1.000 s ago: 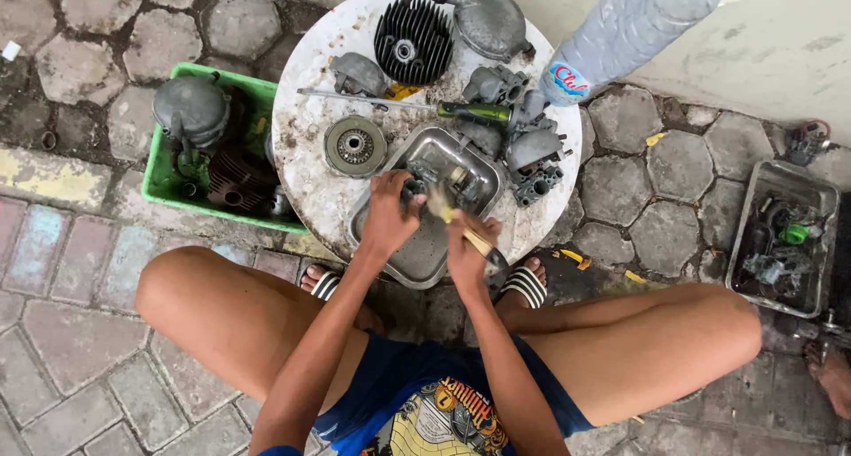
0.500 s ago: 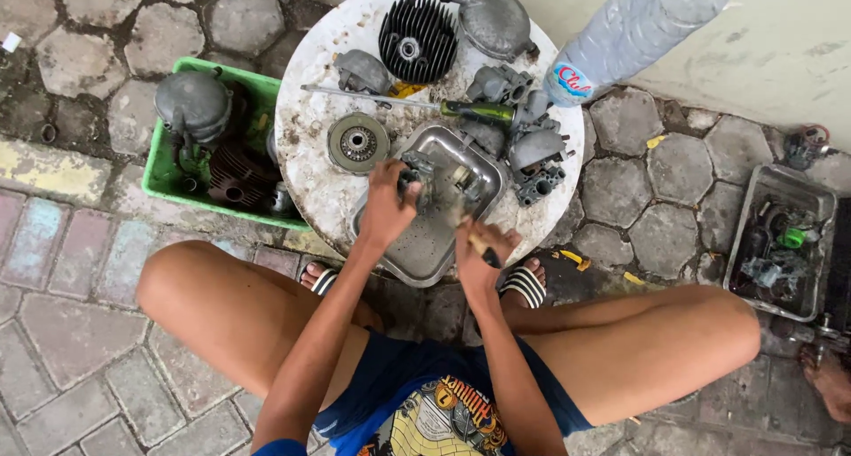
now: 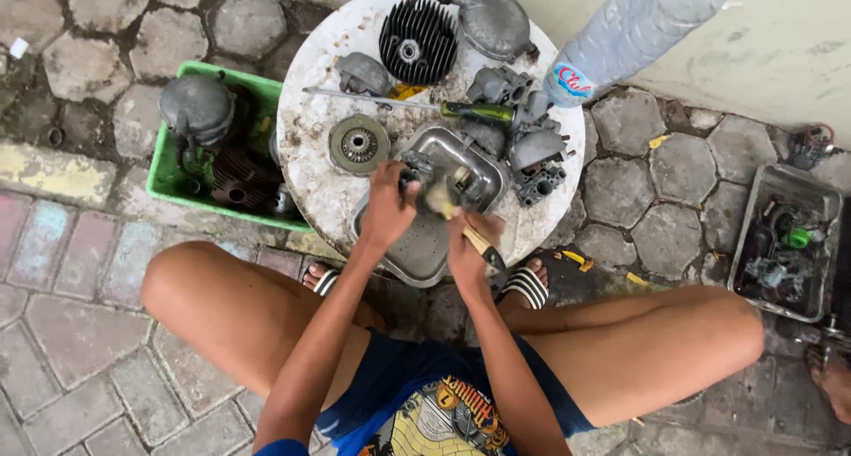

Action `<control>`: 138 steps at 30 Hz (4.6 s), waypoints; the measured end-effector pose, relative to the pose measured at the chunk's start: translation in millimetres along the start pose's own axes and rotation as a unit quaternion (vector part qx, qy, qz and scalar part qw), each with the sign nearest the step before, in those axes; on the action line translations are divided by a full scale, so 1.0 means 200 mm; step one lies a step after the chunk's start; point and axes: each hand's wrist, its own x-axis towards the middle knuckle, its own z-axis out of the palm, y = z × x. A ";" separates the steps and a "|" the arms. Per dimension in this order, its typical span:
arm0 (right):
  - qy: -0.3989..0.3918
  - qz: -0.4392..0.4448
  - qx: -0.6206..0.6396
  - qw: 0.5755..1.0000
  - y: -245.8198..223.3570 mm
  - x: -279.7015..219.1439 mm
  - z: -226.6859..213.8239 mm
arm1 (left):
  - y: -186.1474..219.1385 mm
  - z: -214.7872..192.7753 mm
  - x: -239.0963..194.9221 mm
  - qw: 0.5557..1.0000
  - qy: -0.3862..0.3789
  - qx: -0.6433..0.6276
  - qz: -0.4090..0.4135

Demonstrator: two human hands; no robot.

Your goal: Clean motorcycle engine parts with a brush and cleaning fluid

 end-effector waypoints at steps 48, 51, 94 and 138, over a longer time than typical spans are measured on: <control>0.012 -0.014 -0.115 0.993 -0.02 0.02 -0.17 | 0.14 0.03 -0.09 0.997 -0.014 0.069 0.009; -0.043 0.028 0.013 0.999 -0.09 0.01 -0.16 | 0.14 0.05 -0.09 0.998 -0.010 0.063 -0.007; -0.083 -0.264 -0.123 0.953 -0.22 0.61 -0.12 | 0.07 0.06 -0.10 0.992 -0.034 0.104 -0.066; -0.280 -0.059 0.112 0.952 -0.38 0.38 -0.33 | -0.04 -0.12 0.49 0.896 -0.411 0.096 0.139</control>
